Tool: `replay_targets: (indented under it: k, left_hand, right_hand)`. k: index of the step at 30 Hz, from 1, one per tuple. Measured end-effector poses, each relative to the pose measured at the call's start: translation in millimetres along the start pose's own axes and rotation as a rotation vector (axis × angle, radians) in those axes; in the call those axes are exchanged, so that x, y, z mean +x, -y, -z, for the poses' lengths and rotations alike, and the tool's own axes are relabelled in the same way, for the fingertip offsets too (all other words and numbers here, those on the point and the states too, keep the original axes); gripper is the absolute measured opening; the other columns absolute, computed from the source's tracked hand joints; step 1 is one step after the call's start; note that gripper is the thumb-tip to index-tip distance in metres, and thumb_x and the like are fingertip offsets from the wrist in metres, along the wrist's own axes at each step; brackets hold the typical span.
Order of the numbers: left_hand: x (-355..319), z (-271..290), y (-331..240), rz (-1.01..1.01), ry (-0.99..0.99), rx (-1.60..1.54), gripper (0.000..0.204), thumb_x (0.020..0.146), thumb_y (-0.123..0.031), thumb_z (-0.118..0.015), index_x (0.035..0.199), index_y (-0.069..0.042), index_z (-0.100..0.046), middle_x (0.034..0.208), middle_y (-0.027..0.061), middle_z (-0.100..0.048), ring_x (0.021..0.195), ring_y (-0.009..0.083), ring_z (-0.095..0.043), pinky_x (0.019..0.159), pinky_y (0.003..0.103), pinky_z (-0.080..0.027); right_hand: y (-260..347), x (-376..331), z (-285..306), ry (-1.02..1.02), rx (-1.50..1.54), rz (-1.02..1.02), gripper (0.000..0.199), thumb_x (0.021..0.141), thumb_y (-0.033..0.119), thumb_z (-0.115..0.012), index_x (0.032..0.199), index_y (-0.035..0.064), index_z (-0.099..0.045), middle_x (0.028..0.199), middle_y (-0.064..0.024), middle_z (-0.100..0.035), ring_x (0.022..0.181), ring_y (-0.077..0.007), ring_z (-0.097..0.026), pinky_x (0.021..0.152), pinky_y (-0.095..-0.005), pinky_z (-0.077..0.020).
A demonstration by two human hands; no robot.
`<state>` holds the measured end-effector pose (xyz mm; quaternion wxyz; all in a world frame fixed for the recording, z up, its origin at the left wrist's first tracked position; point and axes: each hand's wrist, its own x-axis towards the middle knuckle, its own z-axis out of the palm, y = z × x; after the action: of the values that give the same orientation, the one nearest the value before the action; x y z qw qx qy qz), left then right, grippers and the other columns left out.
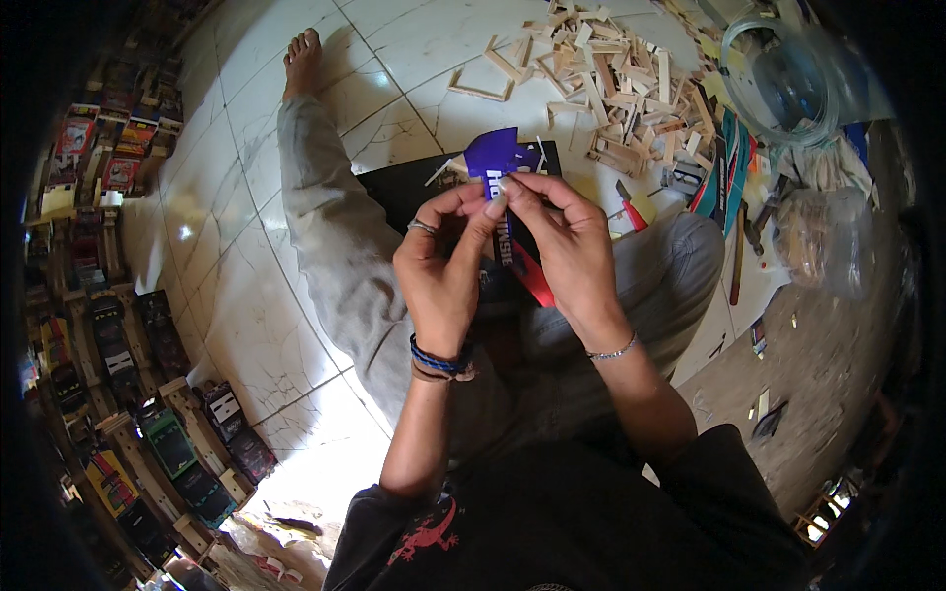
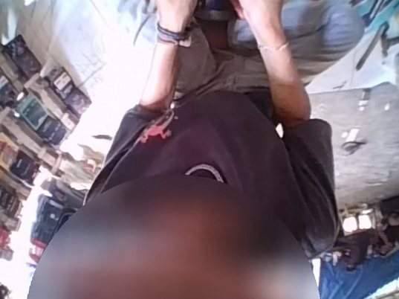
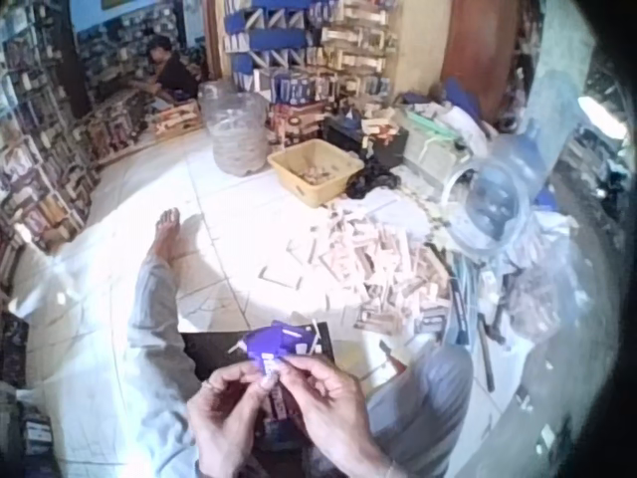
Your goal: The person assembles small wooden frames by inserting thin sticks into slots and wrapping them with purple printed paper. They repeatedly adjust the paper and sticks to form a rectangular structure.
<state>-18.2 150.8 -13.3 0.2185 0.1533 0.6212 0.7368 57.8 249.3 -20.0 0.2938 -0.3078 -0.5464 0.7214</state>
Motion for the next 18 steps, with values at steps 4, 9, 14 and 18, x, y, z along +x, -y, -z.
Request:
replay_targets:
  k: [4,9,14,18]
  left_hand:
    - [4.5,3.3,-3.5,-0.010,0.039,0.082,0.017,0.094,-0.009,-0.075,0.108,0.002,-0.073,0.094,0.0027,-0.072,0.086,0.0063,-0.061,0.077,0.021,-0.049]
    - [9.4,0.0,-0.5,0.064,0.084,-0.103,0.017,0.094,-0.009,-0.075,0.108,0.002,-0.073,0.096,0.0021,-0.073,0.084,0.0053,-0.061,0.075,0.020,-0.048]
    - [12.4,-2.9,-0.9,0.073,0.068,0.020,0.020,0.094,-0.009,-0.076,0.110,0.002,-0.073,0.096,0.0030,-0.073,0.078,0.0045,-0.061,0.068,0.019,-0.047]
    - [12.4,-4.5,-3.9,0.150,0.116,0.039,0.022,0.092,-0.009,-0.077,0.110,0.002,-0.073,0.095,0.0039,-0.074,0.073,0.0036,-0.060,0.063,0.018,-0.046]
  right_hand:
    - [-0.5,1.2,1.7,0.013,0.013,-0.006,0.022,0.098,0.021,-0.071,0.112,0.0035,-0.074,0.090,0.0031,-0.071,0.072,-0.0004,-0.053,0.063,-0.0181,-0.0439]
    - [-2.7,0.5,1.5,-0.025,0.110,-0.051,0.024,0.098,0.023,-0.071,0.111,0.0022,-0.075,0.091,0.0031,-0.071,0.073,-0.0002,-0.054,0.064,-0.0180,-0.0441]
    - [-0.4,2.3,3.5,-0.067,0.008,0.008,0.026,0.098,0.024,-0.071,0.111,0.0019,-0.075,0.090,0.0030,-0.071,0.072,-0.0004,-0.053,0.063,-0.0189,-0.0444]
    - [0.9,5.5,3.2,-0.132,0.058,-0.026,0.026,0.098,0.023,-0.071,0.111,0.0002,-0.075,0.091,0.0016,-0.072,0.075,-0.0019,-0.056,0.066,-0.0196,-0.0464]
